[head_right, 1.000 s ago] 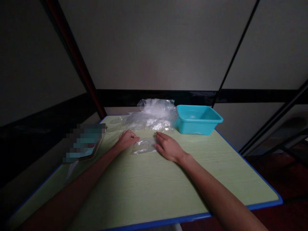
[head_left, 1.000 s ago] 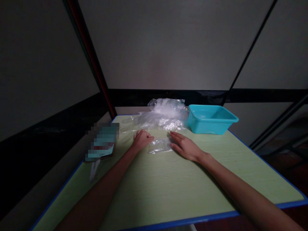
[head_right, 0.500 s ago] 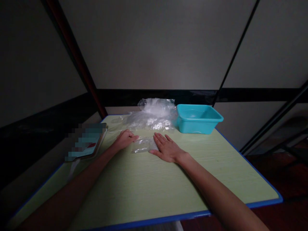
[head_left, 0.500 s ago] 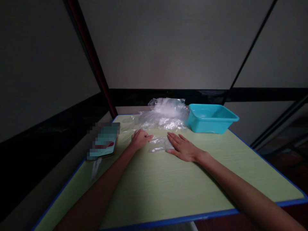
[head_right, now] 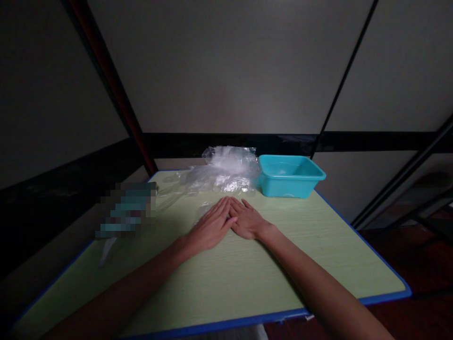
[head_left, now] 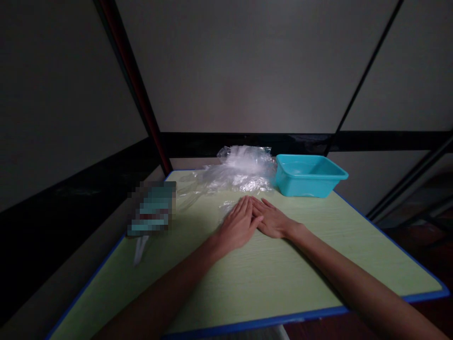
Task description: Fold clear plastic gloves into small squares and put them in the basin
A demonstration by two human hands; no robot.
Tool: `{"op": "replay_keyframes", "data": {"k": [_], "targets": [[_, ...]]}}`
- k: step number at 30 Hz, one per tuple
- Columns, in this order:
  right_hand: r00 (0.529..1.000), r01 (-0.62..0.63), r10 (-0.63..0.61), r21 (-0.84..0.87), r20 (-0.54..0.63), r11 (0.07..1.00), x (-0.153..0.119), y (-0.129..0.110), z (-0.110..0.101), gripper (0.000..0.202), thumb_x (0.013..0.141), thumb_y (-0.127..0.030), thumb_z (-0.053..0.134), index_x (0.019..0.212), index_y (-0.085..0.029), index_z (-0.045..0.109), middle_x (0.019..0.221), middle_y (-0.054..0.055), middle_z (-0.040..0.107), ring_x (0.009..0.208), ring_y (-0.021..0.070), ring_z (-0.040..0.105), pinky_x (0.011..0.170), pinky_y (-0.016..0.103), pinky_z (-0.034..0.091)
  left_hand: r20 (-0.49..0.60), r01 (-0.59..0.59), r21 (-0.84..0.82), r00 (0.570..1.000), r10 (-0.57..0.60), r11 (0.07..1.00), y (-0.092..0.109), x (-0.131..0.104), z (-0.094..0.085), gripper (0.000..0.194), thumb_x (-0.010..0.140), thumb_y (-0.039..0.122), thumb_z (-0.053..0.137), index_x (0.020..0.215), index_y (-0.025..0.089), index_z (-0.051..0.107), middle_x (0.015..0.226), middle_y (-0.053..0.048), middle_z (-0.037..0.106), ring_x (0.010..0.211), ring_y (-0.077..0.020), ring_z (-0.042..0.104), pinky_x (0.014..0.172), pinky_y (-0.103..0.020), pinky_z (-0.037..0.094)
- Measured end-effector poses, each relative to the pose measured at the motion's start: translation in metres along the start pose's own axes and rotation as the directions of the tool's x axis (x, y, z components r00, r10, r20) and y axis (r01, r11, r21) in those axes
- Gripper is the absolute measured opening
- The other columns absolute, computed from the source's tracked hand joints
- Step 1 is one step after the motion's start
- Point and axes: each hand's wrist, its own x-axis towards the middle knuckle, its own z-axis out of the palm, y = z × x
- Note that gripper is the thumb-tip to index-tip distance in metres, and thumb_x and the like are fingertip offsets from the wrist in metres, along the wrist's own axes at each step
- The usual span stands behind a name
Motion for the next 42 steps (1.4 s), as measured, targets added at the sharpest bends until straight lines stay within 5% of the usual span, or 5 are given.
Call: {"op": "replay_keyframes", "data": {"k": [6,26,31,36,42], "targets": [[1.0,0.004,-0.003,-0.025,0.019,1.0,0.001,0.001,0.001,0.056,0.085,-0.033,0.025,0.135,-0.008,0.016,0.14,0.011,0.016,0.128,0.0196,0.012,0.103,0.04,0.016,0.085,0.059,0.082,0.994,-0.066,0.995,0.0,-0.002,0.0,0.069,0.085,0.05,0.016,0.128,-0.003,0.027,0.135,-0.021,0.027,0.126,-0.0256,0.021,0.103,-0.037,0.019],[0.999,-0.028,0.028,-0.004,0.015,1.0,-0.001,-0.005,-0.006,0.054,0.087,-0.032,0.021,0.134,-0.005,0.018,0.139,0.012,0.015,0.128,0.0197,0.013,0.103,0.04,0.015,0.089,0.072,0.194,0.992,-0.09,0.978,-0.047,-0.03,-0.015,0.065,0.083,0.05,0.024,0.125,0.001,0.032,0.134,-0.02,0.028,0.126,-0.0237,0.023,0.102,-0.035,0.021],[0.998,-0.061,0.067,0.223,-0.022,0.973,-0.002,0.002,-0.007,0.053,0.086,-0.03,0.022,0.133,-0.006,0.021,0.139,0.011,0.021,0.127,0.0195,0.017,0.103,0.04,0.015,0.094,0.071,0.145,0.992,-0.085,0.987,-0.051,-0.032,-0.016,0.068,0.082,0.052,0.024,0.128,0.002,0.027,0.136,-0.019,0.024,0.127,-0.023,0.019,0.102,-0.037,0.019],[0.964,-0.066,0.204,0.592,-0.17,0.804,0.0,0.019,-0.007,0.053,0.079,-0.019,0.028,0.131,-0.01,0.023,0.122,0.011,0.048,0.112,0.0179,0.043,0.096,0.038,0.029,0.079,0.025,0.089,0.996,-0.032,0.996,-0.053,-0.036,-0.02,0.072,0.077,0.051,0.037,0.131,0.007,0.02,0.139,-0.016,0.021,0.128,-0.0224,0.016,0.104,-0.037,0.015],[0.943,0.012,0.208,0.651,-0.26,0.759,0.005,0.03,-0.004,0.053,0.068,-0.01,0.032,0.121,-0.01,0.035,0.103,0.01,0.056,0.095,0.0189,0.05,0.089,0.038,0.034,0.041,-0.046,0.055,0.998,0.044,0.997,-0.053,-0.039,-0.025,0.063,0.077,0.036,0.045,0.13,0.012,0.022,0.139,-0.012,0.023,0.129,-0.0197,0.015,0.105,-0.039,0.012]]}}
